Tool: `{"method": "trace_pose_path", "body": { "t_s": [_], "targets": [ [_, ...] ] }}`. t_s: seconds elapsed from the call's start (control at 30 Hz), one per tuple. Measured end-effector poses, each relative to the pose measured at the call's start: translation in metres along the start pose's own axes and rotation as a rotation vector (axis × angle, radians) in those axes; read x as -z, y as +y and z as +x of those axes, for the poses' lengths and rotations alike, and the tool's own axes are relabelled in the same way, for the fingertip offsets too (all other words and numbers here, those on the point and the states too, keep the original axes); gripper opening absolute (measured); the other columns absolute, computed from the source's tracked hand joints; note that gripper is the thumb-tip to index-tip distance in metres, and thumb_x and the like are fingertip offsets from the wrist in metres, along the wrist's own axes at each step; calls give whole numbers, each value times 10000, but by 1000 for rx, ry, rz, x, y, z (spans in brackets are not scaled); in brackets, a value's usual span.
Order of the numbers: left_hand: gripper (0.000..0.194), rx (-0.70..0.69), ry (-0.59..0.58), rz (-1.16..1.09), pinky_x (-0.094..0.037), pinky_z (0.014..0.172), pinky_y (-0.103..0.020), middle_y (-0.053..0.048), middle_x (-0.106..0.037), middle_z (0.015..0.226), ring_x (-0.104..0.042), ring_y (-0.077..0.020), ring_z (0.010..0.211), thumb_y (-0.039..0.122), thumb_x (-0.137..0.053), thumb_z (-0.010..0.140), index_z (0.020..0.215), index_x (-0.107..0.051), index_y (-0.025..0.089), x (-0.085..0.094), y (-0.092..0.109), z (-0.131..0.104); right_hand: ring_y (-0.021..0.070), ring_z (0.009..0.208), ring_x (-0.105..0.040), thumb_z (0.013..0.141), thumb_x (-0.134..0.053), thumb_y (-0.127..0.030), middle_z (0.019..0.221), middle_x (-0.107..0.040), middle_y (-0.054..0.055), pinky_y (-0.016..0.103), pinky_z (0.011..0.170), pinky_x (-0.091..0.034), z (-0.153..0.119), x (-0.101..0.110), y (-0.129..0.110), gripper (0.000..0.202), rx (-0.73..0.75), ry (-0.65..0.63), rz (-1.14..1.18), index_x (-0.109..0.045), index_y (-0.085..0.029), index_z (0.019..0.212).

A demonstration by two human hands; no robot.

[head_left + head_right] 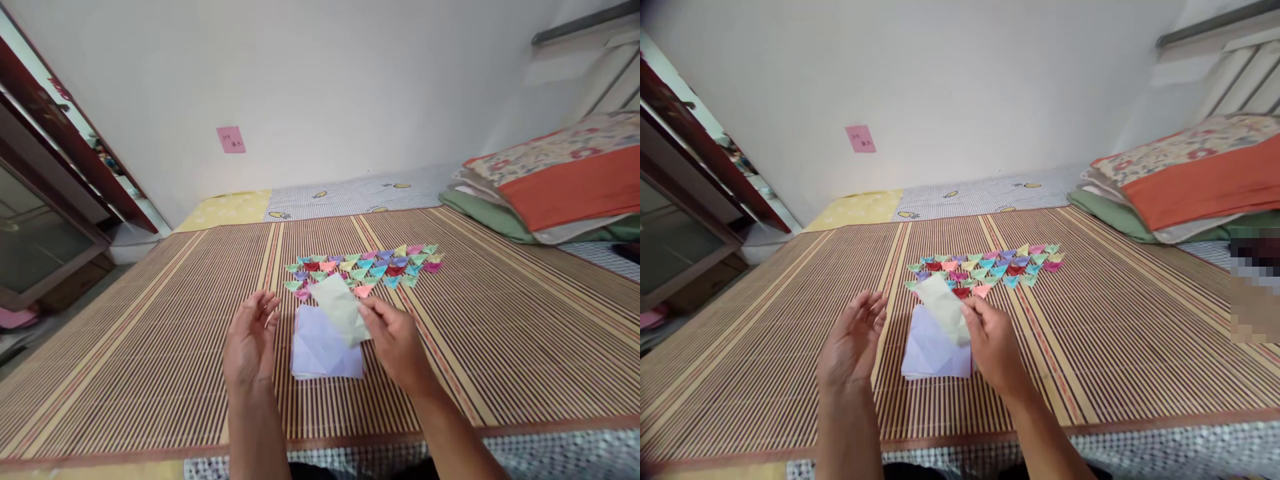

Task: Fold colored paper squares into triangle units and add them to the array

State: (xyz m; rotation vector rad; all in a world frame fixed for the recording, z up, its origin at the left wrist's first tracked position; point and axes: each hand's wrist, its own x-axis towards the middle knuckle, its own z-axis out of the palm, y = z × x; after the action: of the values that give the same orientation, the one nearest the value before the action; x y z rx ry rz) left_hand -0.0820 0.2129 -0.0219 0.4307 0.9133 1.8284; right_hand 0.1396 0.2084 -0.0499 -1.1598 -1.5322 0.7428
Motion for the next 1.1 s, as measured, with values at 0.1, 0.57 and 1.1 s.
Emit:
{"method": "trace_pose_path", "body": {
  "t_s": [0.1,0.57,1.1],
  "targets": [
    [380,-7,-87,171,-546,783,-290,-150,-778,1064,-725,-235,1016,424,-812,796,1038,-776,133,-6,-10,-3,176,687,-589,957,-608,-416,737,-646,-9,247,614,-459,15,5,-8,240,-88,7,308,-692,-196,913],
    [518,67,-117,140,-537,672,-187,23,-726,695,-684,-106,680,184,-958,544,1029,-775,179,-17,-22,-5,112,575,-527,760,-837,-470,635,-589,-27,219,553,-431,25,-11,-8,350,-319,-146,807,-646,-184,696],
    [376,105,-142,203,-530,672,-270,-31,-781,816,-705,-164,702,234,-854,603,959,-759,161,-23,-47,-6,139,652,-618,907,-734,-460,696,-669,16,274,656,-479,24,-8,-5,316,-158,-370,808,-753,-181,759]
  ]
}}
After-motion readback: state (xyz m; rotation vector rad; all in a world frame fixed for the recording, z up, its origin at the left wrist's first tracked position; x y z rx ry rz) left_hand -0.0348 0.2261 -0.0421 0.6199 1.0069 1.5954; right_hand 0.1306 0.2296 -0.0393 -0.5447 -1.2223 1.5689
